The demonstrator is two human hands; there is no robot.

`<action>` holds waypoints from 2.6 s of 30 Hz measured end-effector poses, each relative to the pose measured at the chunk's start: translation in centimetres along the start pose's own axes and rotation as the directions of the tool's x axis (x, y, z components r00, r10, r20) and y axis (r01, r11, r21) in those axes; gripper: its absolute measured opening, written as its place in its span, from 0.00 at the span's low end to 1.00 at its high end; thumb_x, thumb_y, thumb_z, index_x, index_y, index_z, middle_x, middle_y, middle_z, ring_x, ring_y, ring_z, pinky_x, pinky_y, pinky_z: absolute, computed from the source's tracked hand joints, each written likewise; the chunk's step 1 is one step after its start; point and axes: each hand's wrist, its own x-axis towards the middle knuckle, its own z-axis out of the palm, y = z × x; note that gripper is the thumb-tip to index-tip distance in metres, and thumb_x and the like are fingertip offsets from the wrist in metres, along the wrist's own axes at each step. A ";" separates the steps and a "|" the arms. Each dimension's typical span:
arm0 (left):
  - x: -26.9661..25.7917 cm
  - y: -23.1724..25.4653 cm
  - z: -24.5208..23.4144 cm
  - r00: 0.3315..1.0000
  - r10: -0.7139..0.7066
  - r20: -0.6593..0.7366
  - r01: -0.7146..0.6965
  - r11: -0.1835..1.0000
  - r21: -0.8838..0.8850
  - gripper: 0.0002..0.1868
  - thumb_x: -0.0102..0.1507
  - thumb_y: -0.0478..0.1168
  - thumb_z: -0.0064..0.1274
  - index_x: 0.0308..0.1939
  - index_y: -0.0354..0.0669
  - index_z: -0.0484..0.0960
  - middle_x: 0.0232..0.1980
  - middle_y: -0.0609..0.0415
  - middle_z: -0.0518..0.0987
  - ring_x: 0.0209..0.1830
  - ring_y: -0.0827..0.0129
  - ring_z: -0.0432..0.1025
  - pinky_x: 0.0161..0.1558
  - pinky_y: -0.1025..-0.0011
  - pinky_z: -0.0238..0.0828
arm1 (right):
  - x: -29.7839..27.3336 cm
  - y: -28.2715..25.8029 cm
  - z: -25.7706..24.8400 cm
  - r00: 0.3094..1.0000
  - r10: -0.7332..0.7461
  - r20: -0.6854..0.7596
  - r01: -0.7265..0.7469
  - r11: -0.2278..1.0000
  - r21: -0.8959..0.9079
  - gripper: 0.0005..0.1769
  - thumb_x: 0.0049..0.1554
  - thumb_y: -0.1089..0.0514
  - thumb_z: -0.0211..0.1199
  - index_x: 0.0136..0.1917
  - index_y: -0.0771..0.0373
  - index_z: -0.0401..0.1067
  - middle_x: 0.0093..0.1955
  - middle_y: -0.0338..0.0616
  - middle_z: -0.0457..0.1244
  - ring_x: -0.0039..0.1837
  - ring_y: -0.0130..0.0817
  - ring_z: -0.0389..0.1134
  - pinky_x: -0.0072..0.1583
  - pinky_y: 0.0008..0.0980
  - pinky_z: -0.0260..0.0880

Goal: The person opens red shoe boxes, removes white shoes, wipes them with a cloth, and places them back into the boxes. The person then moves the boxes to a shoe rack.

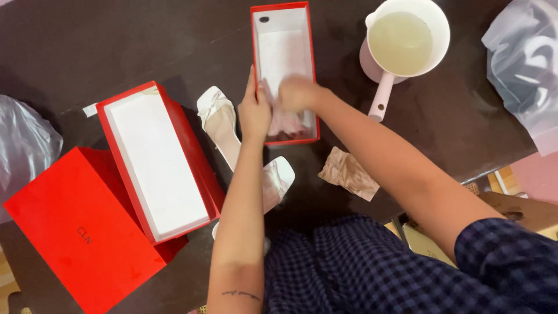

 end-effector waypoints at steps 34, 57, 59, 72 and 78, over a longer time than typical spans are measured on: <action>1.7 -2.5 0.5 0.992 0.121 0.029 -0.120 0.993 -0.018 0.28 0.72 0.52 0.36 0.78 0.72 0.60 0.62 0.50 0.79 0.62 0.57 0.75 0.63 0.60 0.70 | 1.7 -2.6 6.0 0.985 -0.121 0.119 0.112 0.991 0.076 0.44 0.63 0.42 0.47 0.81 0.69 0.38 0.82 0.71 0.28 0.82 0.68 0.26 0.78 0.56 0.29; 1.8 -1.2 0.6 0.992 0.070 -0.101 -0.033 0.943 0.330 0.23 0.69 0.47 0.44 0.69 0.74 0.72 0.58 0.62 0.83 0.56 0.60 0.70 0.66 0.44 0.46 | 1.2 -1.0 9.4 0.951 0.219 -0.219 -0.259 0.949 -0.178 0.16 0.55 0.65 0.60 0.55 0.76 0.78 0.64 0.69 0.64 0.66 0.59 0.67 0.62 0.55 0.69; 1.7 -1.9 0.8 0.984 0.136 -0.116 -0.078 0.912 0.404 0.24 0.67 0.46 0.46 0.67 0.72 0.74 0.57 0.60 0.83 0.56 0.58 0.69 0.64 0.46 0.46 | -2.6 -2.4 6.6 0.994 0.095 -0.048 -0.102 0.981 -0.163 0.13 0.49 0.65 0.63 0.48 0.72 0.80 0.55 0.66 0.70 0.57 0.55 0.72 0.57 0.47 0.74; -6.1 -8.4 -4.1 0.877 -0.052 -0.477 0.268 0.877 0.398 0.50 0.58 0.58 0.62 0.70 0.24 0.59 0.62 0.29 0.72 0.57 0.37 0.67 0.55 0.44 0.62 | -19.4 1.3 0.0 0.703 0.279 -0.654 -0.251 0.958 0.139 0.16 0.66 0.51 0.55 0.54 0.65 0.76 0.51 0.57 0.69 0.56 0.59 0.68 0.57 0.54 0.68; -8.0 -6.2 -5.4 0.867 -0.387 -0.315 0.432 0.898 0.085 0.46 0.53 0.54 0.65 0.69 0.35 0.66 0.60 0.42 0.80 0.61 0.50 0.72 0.68 0.42 0.54 | -19.8 -5.6 2.3 0.489 -0.143 -0.860 0.145 0.986 -0.082 0.24 0.54 0.57 0.62 0.62 0.68 0.72 0.64 0.57 0.64 0.65 0.57 0.60 0.62 0.50 0.67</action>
